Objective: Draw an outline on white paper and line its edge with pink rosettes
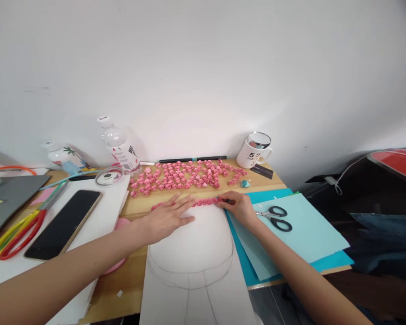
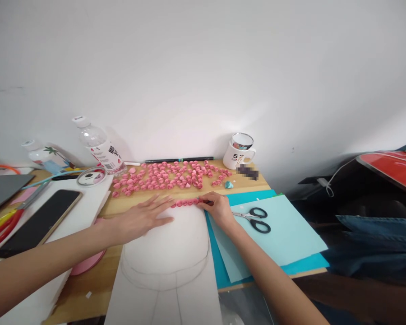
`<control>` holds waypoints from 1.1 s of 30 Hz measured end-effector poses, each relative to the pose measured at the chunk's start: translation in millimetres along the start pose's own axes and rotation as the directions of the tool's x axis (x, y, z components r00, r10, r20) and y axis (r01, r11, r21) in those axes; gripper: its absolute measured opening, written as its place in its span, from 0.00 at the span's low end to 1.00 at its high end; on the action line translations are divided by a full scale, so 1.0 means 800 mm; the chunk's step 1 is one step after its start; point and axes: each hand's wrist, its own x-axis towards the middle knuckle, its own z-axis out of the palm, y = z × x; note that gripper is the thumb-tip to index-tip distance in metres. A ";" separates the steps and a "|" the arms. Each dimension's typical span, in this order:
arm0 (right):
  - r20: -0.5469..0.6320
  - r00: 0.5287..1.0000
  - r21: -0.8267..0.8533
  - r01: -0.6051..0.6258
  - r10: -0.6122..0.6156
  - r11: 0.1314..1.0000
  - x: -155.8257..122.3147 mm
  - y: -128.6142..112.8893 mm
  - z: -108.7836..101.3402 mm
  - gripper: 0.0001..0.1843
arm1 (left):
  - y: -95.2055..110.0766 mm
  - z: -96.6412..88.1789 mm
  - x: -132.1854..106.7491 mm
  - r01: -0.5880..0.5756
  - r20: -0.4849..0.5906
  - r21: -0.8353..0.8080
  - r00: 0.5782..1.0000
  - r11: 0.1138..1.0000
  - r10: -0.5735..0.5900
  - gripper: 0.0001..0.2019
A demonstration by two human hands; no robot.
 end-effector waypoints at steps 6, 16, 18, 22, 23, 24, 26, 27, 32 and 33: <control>0.001 0.997 0.052 -0.071 0.071 0.996 -0.003 -0.002 -0.002 0.19 | 0.005 -0.002 -0.010 0.033 -0.007 0.095 0.999 0.995 -0.032 0.40; -0.070 0.992 -0.048 -0.112 0.109 0.993 -0.017 -0.011 0.001 0.18 | 0.007 0.014 -0.100 0.465 -0.314 -0.465 0.709 0.753 -0.632 0.16; -0.093 0.984 -0.065 -0.158 0.151 0.985 -0.029 -0.014 0.000 0.20 | 0.016 0.016 -0.116 0.510 -0.210 -0.640 0.603 0.575 -0.770 0.17; -0.086 0.971 -0.066 -0.227 0.221 0.972 -0.057 -0.022 0.007 0.21 | 0.041 0.024 -0.137 0.479 -0.024 -0.790 0.601 0.384 -0.799 0.20; -0.085 0.970 -0.060 -0.234 0.229 0.970 -0.062 -0.024 0.011 0.21 | 0.047 0.026 -0.140 0.472 0.000 -0.802 0.613 0.366 -0.790 0.20; -0.087 0.969 -0.052 -0.237 0.232 0.970 -0.067 -0.025 0.015 0.22 | 0.054 0.028 -0.142 0.453 0.005 -0.817 0.624 0.356 -0.782 0.21; -0.102 0.967 -0.024 -0.239 0.235 0.971 -0.073 -0.028 0.024 0.21 | 0.064 0.030 -0.144 0.400 0.002 -0.847 0.659 0.349 -0.752 0.21; -0.114 0.965 -0.009 -0.237 0.235 0.971 -0.074 -0.030 0.028 0.21 | 0.068 0.031 -0.145 0.384 -0.007 -0.853 0.669 0.354 -0.743 0.21; -0.166 0.956 0.061 -0.233 0.240 0.971 -0.075 -0.036 0.042 0.22 | 0.077 0.039 -0.148 0.377 -0.044 -0.859 0.620 0.346 -0.783 0.21; -0.172 0.953 0.080 -0.239 0.249 0.968 -0.075 -0.038 0.045 0.22 | 0.078 0.041 -0.148 0.375 -0.052 -0.860 0.612 0.348 -0.789 0.21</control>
